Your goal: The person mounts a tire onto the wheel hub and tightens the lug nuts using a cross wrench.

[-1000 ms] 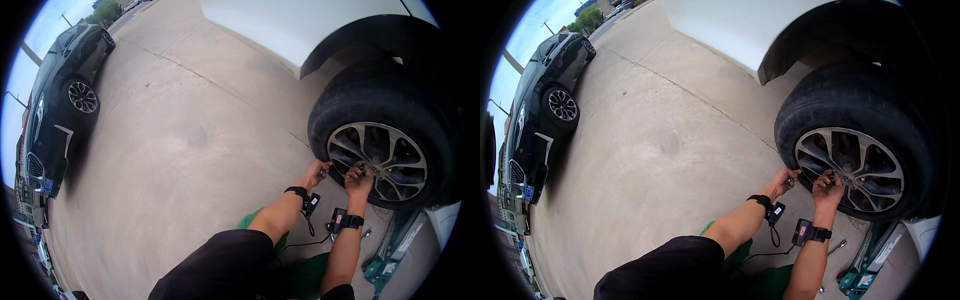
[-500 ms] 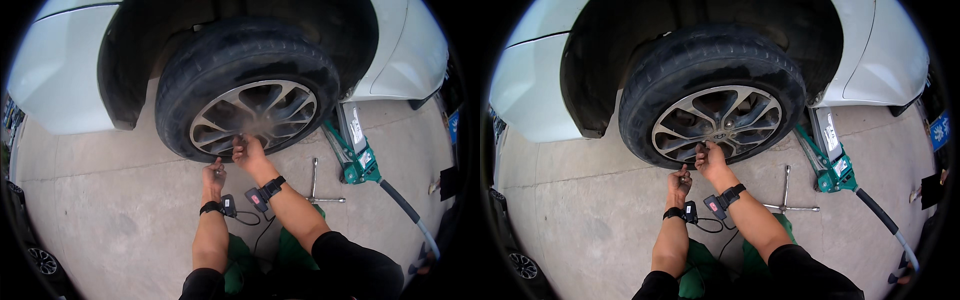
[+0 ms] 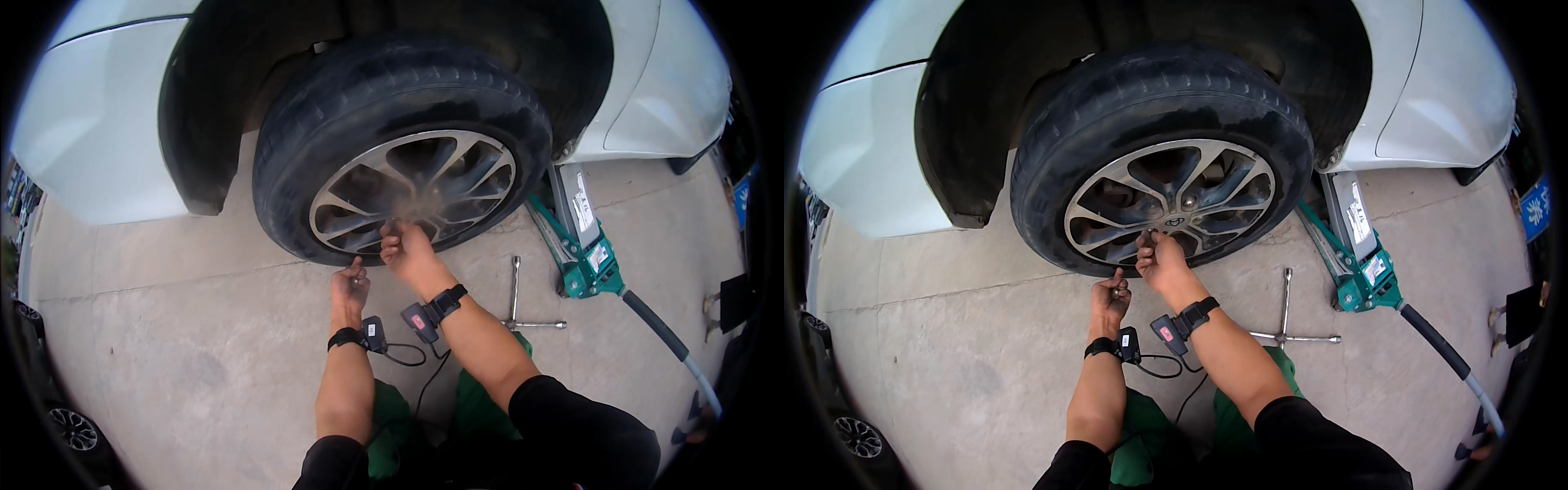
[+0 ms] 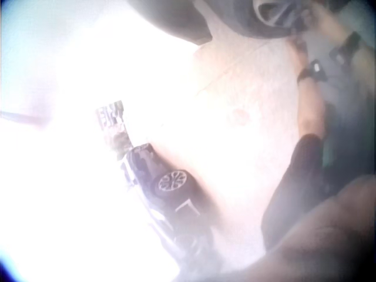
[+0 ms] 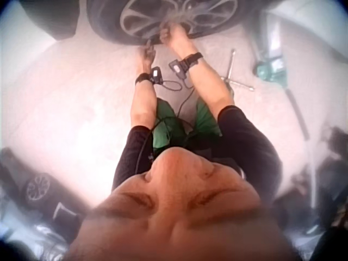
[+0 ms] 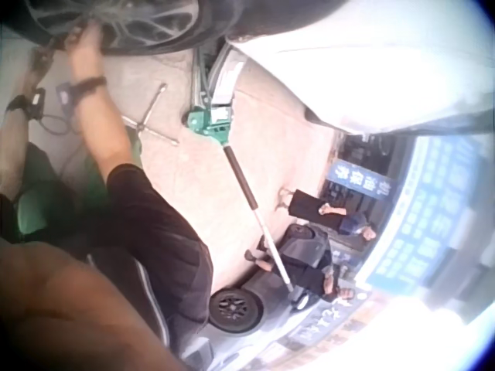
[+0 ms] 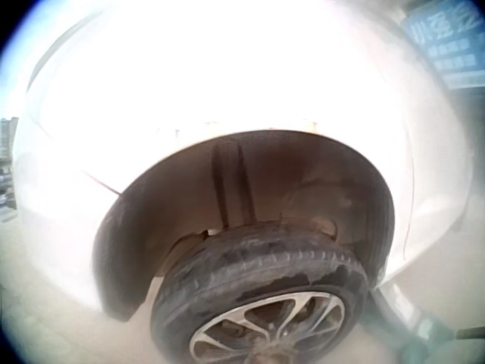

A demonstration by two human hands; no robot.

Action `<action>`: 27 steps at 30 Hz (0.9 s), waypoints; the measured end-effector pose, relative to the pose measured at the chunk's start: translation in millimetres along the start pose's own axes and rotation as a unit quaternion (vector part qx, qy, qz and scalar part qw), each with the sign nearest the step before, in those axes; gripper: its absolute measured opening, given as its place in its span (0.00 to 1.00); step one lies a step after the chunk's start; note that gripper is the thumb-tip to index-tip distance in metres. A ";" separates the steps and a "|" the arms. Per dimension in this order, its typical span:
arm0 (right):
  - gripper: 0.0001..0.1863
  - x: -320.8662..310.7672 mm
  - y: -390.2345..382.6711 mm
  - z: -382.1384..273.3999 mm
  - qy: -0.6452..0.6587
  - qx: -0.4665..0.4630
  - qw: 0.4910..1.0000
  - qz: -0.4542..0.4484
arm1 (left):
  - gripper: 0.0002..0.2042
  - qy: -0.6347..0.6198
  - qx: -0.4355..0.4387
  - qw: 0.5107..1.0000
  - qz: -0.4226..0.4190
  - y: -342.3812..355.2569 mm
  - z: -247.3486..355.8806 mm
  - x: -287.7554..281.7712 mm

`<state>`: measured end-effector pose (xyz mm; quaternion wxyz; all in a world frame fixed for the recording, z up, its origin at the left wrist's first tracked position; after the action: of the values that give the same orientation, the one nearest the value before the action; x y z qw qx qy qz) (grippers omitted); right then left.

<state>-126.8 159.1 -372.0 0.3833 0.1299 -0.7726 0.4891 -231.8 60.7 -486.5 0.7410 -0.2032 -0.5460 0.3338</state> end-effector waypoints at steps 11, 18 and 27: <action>0.08 7.9 -2.4 -1.3 -0.011 -0.005 1.000 0.014 | 0.11 -0.036 -0.010 0.999 0.019 -0.7 0.5 12.6; 0.07 -24.0 -34.4 -29.2 -0.619 -0.317 0.717 0.045 | 0.06 -0.022 -0.032 0.999 -0.020 -3.9 -63.1 47.5; 0.14 11.5 -36.2 7.9 -0.817 -0.311 0.481 -0.067 | 0.06 -0.005 0.040 0.990 -0.132 -34.3 -20.8 71.7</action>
<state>-117.4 136.7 -341.8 -0.3742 0.3942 -0.8281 -0.1372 -189.8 89.6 -422.0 0.7834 -0.0975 -0.5580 0.2558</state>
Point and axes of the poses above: each hand's wrist, its own y-axis towards the middle knuckle, its own x-axis out of the palm, z = x × y, the point moved 6 cm from there along y, towards the middle knuckle, and after that the axes turned 5 degrees about z, right-handed, at the moved point
